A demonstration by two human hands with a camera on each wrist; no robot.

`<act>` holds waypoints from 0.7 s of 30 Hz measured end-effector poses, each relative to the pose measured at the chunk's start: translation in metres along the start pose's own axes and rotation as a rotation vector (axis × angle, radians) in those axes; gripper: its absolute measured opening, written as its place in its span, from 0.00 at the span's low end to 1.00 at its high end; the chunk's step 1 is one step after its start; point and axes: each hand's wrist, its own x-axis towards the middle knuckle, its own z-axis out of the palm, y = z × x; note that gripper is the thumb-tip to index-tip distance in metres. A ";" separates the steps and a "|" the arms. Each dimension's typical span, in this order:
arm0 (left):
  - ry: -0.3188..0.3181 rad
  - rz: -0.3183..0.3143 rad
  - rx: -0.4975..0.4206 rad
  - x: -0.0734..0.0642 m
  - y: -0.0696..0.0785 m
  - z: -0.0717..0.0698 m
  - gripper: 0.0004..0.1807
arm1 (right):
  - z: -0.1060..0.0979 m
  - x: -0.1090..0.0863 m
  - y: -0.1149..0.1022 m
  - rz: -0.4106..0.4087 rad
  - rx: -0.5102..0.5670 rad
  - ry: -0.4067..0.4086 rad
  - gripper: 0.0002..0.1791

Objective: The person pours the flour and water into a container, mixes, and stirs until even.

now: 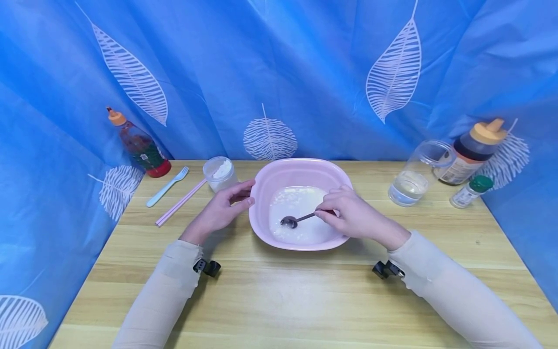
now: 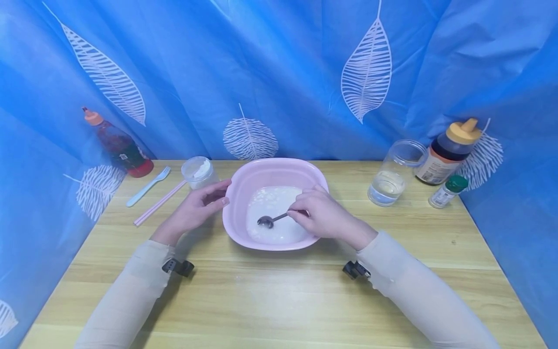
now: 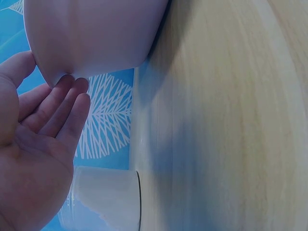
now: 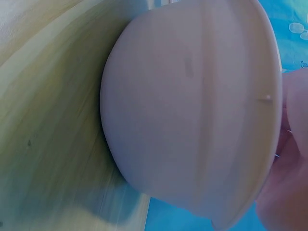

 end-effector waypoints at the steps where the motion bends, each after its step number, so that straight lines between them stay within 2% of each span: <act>1: 0.000 0.000 -0.001 0.000 0.000 0.000 0.31 | -0.001 -0.001 0.001 0.010 -0.006 0.001 0.06; 6: -0.002 -0.001 -0.003 0.000 0.000 0.000 0.31 | -0.008 -0.005 0.005 0.024 -0.030 -0.011 0.07; 11: -0.004 0.001 -0.003 0.000 0.001 -0.001 0.31 | -0.015 -0.011 0.010 -0.034 -0.003 -0.033 0.07; 17: -0.001 -0.003 -0.002 0.000 0.001 -0.001 0.31 | -0.007 -0.009 0.009 -0.138 0.037 -0.021 0.07; 21: 0.000 0.001 -0.006 0.000 0.000 -0.001 0.31 | 0.000 0.000 0.001 -0.128 0.010 -0.004 0.06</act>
